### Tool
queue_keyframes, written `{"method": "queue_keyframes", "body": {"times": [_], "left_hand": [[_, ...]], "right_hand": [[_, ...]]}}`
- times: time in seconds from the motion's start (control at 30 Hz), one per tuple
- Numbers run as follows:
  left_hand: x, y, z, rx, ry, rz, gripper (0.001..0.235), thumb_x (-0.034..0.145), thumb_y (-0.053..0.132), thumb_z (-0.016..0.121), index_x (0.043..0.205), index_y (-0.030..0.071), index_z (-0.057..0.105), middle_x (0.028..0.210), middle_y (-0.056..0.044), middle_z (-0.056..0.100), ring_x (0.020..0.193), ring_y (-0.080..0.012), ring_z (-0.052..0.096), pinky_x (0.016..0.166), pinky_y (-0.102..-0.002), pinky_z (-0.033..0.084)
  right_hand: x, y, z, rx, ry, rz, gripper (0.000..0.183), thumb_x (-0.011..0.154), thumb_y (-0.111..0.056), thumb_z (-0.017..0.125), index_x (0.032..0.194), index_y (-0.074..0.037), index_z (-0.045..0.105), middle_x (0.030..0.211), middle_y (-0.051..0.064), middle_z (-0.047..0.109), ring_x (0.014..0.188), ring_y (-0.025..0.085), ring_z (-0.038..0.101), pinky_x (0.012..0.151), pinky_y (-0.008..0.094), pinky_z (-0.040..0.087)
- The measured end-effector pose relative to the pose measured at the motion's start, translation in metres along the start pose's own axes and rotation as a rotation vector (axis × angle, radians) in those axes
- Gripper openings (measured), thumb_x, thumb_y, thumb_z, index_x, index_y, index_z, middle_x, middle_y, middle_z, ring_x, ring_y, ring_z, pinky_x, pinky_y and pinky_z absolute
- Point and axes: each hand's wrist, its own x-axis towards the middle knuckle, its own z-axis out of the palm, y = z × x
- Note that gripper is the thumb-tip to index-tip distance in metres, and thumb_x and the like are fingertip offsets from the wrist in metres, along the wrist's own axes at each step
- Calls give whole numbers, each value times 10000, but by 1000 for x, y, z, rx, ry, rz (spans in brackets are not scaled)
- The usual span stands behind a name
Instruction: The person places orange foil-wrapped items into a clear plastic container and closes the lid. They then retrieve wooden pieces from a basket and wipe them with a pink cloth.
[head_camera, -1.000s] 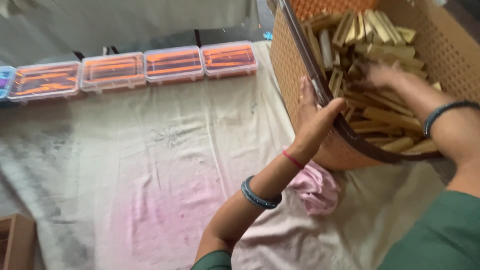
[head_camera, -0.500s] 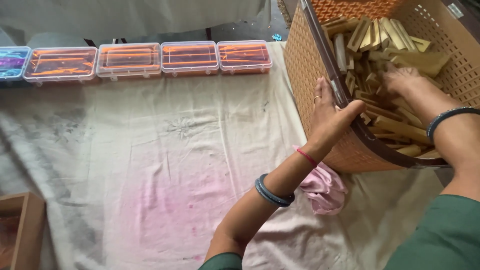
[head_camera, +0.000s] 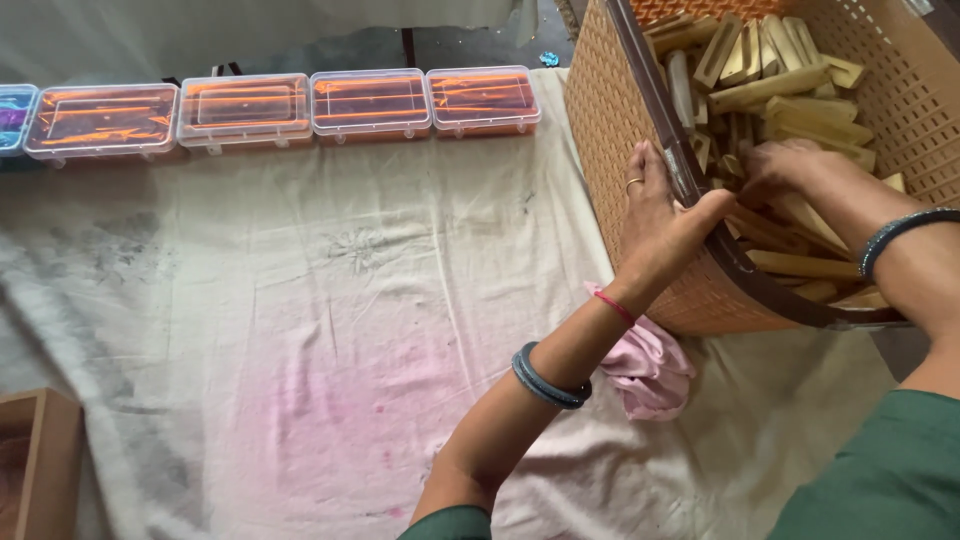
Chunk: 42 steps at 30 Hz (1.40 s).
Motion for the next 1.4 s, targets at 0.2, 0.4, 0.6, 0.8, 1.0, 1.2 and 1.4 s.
{"method": "queue_keyframes", "body": {"times": [0.2,0.4,0.6,0.8,1.0,1.2,1.4], "left_hand": [[4,18,-12,47,-46,-67,1211,768,605,689,1616,-97,184,1681,-301,225,1550,-408,272,1204,-425,320],[8,-1,-2,67,-41,-14,1182,797,586,691,1627,-92,193,1694,-300,211,1586,-392,219,1239,-435,287],[10,3,-8,88,-28,4,1161,793,566,695,1614,-95,208,1672,-288,248,1583,-387,239,1248,-417,284],[7,19,-19,65,-34,-40,1147,743,539,679,1603,-83,243,1659,-264,292,1516,-387,362,1203,-402,354],[4,32,-26,38,-62,-82,1155,694,538,660,1594,-64,257,1632,-251,310,1453,-382,409,1152,-404,386],[5,25,-23,56,-56,-67,1136,720,546,669,1591,-60,262,1651,-247,289,1499,-385,363,1168,-405,359],[5,16,-21,64,-49,-36,1134,740,549,677,1606,-55,263,1657,-249,291,1511,-388,349,1181,-418,348]], "right_hand": [[-14,-10,-33,153,-69,-38,613,874,-430,672,1387,-98,620,1269,169,690,1065,343,714,933,479,619],[-102,-13,-68,521,82,-63,753,733,-387,809,1414,-135,608,1244,160,745,1049,327,734,970,506,591],[-97,22,-65,538,204,6,939,639,-546,876,1427,-106,619,1292,201,684,1119,373,694,961,585,599],[-107,25,-79,716,228,-414,779,721,-702,740,1129,-41,803,1063,82,813,1080,328,754,1095,502,519],[-93,18,-78,701,364,-213,584,964,-611,670,1178,-67,682,980,102,773,978,301,708,923,562,546],[-99,6,-74,806,306,-135,627,786,-492,776,1291,-135,678,1013,120,695,827,263,609,718,495,544],[-53,-59,-20,508,-218,-170,601,737,-205,778,1300,-283,582,1065,-27,688,941,239,727,832,401,649]]}}
